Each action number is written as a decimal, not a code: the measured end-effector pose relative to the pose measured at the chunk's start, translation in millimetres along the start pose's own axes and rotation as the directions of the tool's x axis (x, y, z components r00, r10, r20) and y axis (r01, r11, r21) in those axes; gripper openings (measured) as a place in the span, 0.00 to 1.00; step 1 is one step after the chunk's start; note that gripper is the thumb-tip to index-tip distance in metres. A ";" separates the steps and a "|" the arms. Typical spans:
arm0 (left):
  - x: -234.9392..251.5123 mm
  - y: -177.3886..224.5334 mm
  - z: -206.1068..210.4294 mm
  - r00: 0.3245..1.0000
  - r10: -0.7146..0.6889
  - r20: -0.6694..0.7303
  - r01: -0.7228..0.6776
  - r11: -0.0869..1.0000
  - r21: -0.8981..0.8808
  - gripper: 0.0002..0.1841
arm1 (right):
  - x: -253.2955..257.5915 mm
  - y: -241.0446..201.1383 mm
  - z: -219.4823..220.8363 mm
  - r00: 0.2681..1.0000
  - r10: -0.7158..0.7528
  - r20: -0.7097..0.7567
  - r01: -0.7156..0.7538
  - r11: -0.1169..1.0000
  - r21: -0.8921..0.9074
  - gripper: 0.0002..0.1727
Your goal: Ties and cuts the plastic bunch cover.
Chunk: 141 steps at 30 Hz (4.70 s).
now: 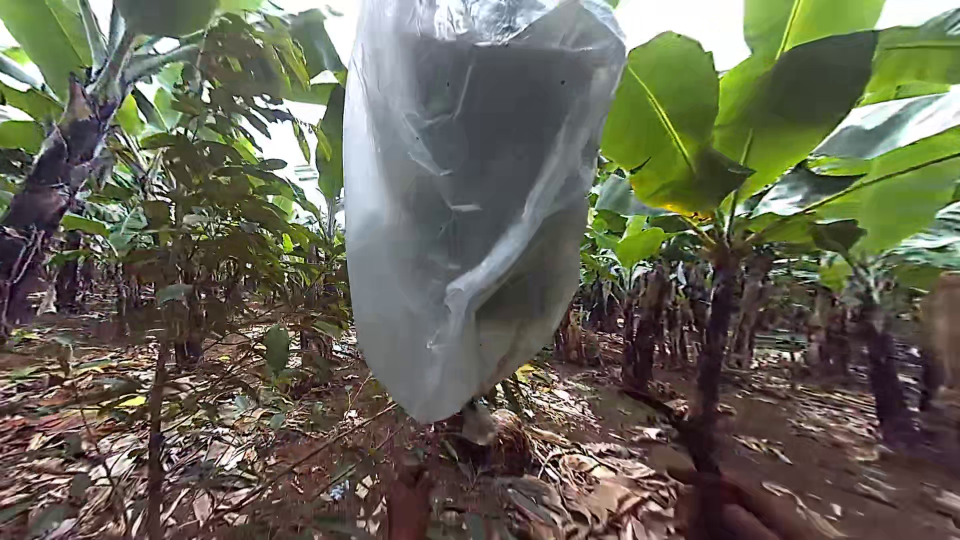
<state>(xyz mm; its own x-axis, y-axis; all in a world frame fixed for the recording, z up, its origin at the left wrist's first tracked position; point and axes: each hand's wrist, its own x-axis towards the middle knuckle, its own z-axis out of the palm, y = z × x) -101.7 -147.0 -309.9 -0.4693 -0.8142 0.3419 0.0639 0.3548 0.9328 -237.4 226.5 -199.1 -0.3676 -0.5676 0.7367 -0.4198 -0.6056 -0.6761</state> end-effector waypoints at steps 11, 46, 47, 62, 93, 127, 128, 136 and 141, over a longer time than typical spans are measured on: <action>29.8 25.9 43.8 0.983 0.081 0.162 -0.085 0.996 0.016 0.26 | -77.5 58.9 -23.5 0.973 0.155 -0.172 -0.155 0.988 0.016 0.24; -54.4 -36.1 59.1 0.998 0.070 0.002 -0.067 0.951 0.303 0.17 | 61.5 205.3 110.6 0.732 0.663 0.154 -0.157 0.384 -0.910 0.23; -54.0 -36.2 52.3 0.995 0.096 0.032 -0.101 0.938 0.332 0.17 | 60.1 204.4 109.6 0.722 0.676 0.150 -0.167 0.380 -0.910 0.23; -85.3 -87.3 3.6 0.989 0.117 -0.087 -0.103 0.982 0.157 0.13 | -13.0 192.9 67.4 0.684 0.719 0.122 -0.269 0.405 -0.874 0.21; -186.5 -74.9 50.7 0.857 -0.124 0.501 -0.100 0.912 0.397 0.22 | -102.4 214.6 57.8 0.802 0.595 0.053 -0.562 0.781 -0.274 0.23; -273.2 -10.0 -122.7 0.885 -0.046 0.463 -0.287 0.729 0.621 0.11 | -137.0 117.8 214.4 0.589 0.718 0.371 -0.334 0.634 -0.698 0.12; -276.4 -0.8 -136.0 0.914 -0.001 0.407 -0.268 0.751 0.604 0.11 | -143.1 121.8 222.5 0.563 0.749 0.350 -0.363 0.604 -0.709 0.12; -341.9 -27.6 -300.5 0.998 -0.051 0.038 0.017 0.792 0.611 0.12 | -340.8 90.0 235.2 0.601 0.799 0.024 -0.706 0.544 -0.454 0.15; -394.1 -38.6 -315.6 0.940 -0.286 0.186 0.131 0.807 0.576 0.11 | -347.7 45.9 301.0 0.713 0.701 0.000 -0.672 0.683 -0.288 0.18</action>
<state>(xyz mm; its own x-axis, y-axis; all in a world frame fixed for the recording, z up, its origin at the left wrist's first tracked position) 358.7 15.1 -444.5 -0.6230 -0.7815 0.0338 -0.5172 0.4439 0.7318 120.9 228.1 -491.0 -0.5562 -0.8294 0.0512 -0.2786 0.1281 -0.9518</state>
